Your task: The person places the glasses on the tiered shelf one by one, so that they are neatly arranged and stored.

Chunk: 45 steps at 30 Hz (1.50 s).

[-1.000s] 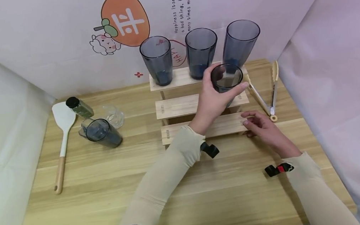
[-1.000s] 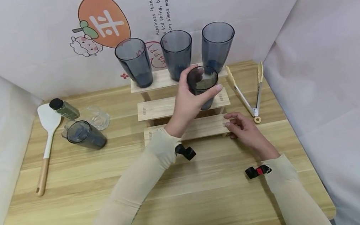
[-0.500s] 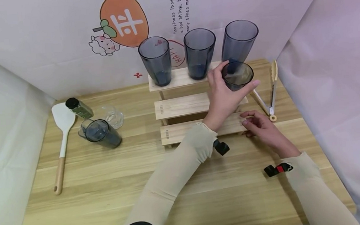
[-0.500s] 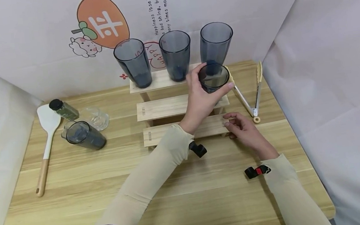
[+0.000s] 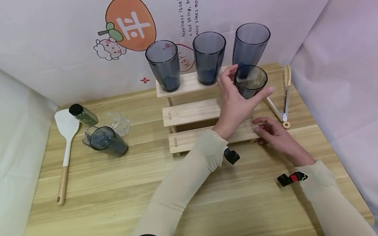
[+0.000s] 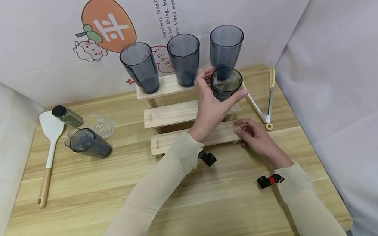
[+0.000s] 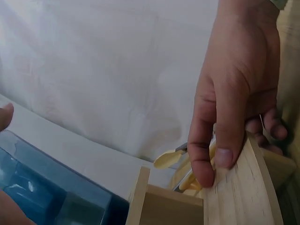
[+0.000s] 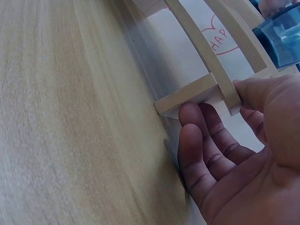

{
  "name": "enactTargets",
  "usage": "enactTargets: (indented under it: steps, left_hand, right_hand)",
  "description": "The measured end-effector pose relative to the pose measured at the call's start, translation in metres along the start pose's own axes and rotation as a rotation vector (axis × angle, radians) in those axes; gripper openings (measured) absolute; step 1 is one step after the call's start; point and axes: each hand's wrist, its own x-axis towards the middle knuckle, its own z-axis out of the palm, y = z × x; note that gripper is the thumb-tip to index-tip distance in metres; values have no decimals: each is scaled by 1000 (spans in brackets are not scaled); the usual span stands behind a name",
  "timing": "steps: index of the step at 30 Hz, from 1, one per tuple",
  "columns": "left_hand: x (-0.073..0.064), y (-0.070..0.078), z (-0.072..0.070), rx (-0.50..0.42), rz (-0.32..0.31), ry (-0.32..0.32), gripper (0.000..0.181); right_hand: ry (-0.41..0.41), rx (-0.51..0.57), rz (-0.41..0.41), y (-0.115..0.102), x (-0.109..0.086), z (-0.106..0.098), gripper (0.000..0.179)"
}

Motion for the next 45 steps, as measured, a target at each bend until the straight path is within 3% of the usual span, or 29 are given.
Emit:
enactTargets:
  steps: [3,7,11,14,18,23,26,29,32,35,40,45]
  left_hand:
    - [-9,-1,-10,-46,51,-39,95]
    - [-28,0,-33,-83,180,-96,89]
    - [-54,5,-74,-147,280,-101,76]
    - [-73,-14,-109,-149,339,-36,61]
    - [-92,-51,-155,46,358,135,45]
    - [-103,-68,-231,393,368,377,45]
    - [-111,-76,-274,595,268,487,60]
    - [-119,-83,-302,737,66,482,79]
    - [-123,-90,-316,784,-98,448,90]
    - [-125,-95,-322,773,-169,467,90]
    - [-126,-99,-323,710,-130,526,79]
    - [-130,-102,-324,606,-26,508,75]
  right_hand:
    - [2,-4,-1,1,-2,0,40]
    - [22,-8,-11,2,-7,-2,38]
    - [11,5,-17,2,-7,-2,39]
    - [7,3,-19,2,-5,-2,39]
    - [23,-12,-27,2,-6,-6,37]
    - [21,-7,-25,1,-4,-7,37]
    - [17,-4,-18,1,-3,-5,38]
    - [20,-4,-14,1,-2,-4,37]
    - [22,1,-16,1,-1,-3,37]
    - [13,5,-23,1,1,-2,37]
    - [4,8,-22,1,2,1,38]
    - [8,8,-20,2,1,2,37]
